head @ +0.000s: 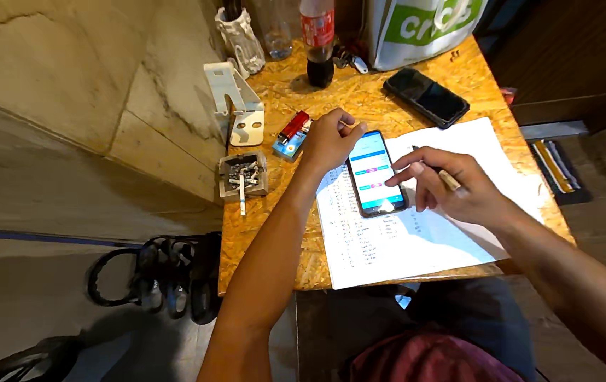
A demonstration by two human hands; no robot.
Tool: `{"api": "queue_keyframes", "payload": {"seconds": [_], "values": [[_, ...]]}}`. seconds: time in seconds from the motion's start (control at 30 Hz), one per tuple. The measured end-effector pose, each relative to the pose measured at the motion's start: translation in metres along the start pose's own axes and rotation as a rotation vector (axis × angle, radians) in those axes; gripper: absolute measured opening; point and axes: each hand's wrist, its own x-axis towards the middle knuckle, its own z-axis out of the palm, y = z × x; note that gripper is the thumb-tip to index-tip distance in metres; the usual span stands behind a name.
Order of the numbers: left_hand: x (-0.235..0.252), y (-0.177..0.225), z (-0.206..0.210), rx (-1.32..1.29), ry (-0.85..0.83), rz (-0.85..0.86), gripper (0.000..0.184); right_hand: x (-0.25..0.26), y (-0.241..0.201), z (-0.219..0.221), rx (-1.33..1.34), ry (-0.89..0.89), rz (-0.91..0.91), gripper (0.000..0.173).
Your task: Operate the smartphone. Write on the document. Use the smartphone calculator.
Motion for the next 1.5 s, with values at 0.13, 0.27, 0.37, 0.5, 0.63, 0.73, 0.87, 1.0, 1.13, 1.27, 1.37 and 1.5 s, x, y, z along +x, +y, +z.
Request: {"api": "queue_keyframes", "payload": {"seconds": [0.13, 0.27, 0.37, 0.5, 0.63, 0.73, 0.87, 1.0, 1.13, 1.27, 1.37, 1.5], "values": [[0.0, 0.0, 0.0, 0.001, -0.007, -0.019, 0.035, 0.001, 0.011, 0.0, 0.04, -0.035, -0.024, 0.025], [0.001, -0.001, 0.001, 0.007, -0.001, -0.021, 0.035, 0.002, 0.016, 0.003, 0.078, -0.006, 0.037, 0.023], [0.0, -0.001, 0.001, 0.006, 0.004, -0.018, 0.034, 0.004, 0.018, 0.005, 0.092, 0.038, 0.043, 0.024], [0.0, 0.0, 0.002, -0.008, 0.014, -0.023, 0.033, 0.001, 0.024, 0.008, 0.176, 0.094, -0.01, 0.024], [0.0, 0.0, 0.002, 0.007, 0.011, -0.009, 0.033, -0.003, 0.028, 0.009, 0.184, 0.057, -0.084, 0.022], [0.0, 0.001, 0.002, 0.003, 0.01, -0.017, 0.034, -0.002, 0.026, 0.01, 0.146, 0.063, -0.035, 0.021], [-0.001, 0.001, 0.002, -0.001, 0.007, -0.024, 0.034, 0.0, 0.024, 0.012, 0.156, 0.104, 0.001, 0.022], [-0.001, 0.0, 0.002, -0.009, 0.012, -0.019, 0.033, -0.003, 0.026, 0.01, 0.165, 0.094, -0.053, 0.023], [-0.001, 0.0, 0.002, -0.013, 0.01, -0.019, 0.031, -0.003, 0.028, 0.009, 0.147, 0.054, -0.088, 0.021], [-0.001, 0.0, 0.002, -0.002, 0.014, -0.024, 0.033, -0.001, 0.025, 0.012, 0.102, 0.081, -0.014, 0.02], [-0.001, 0.001, 0.002, 0.012, 0.01, -0.031, 0.033, -0.001, 0.022, 0.013, 0.098, 0.102, 0.006, 0.025], [-0.001, 0.001, 0.002, 0.007, 0.011, -0.021, 0.033, -0.003, 0.024, 0.012, 0.123, 0.084, -0.055, 0.024]]}}
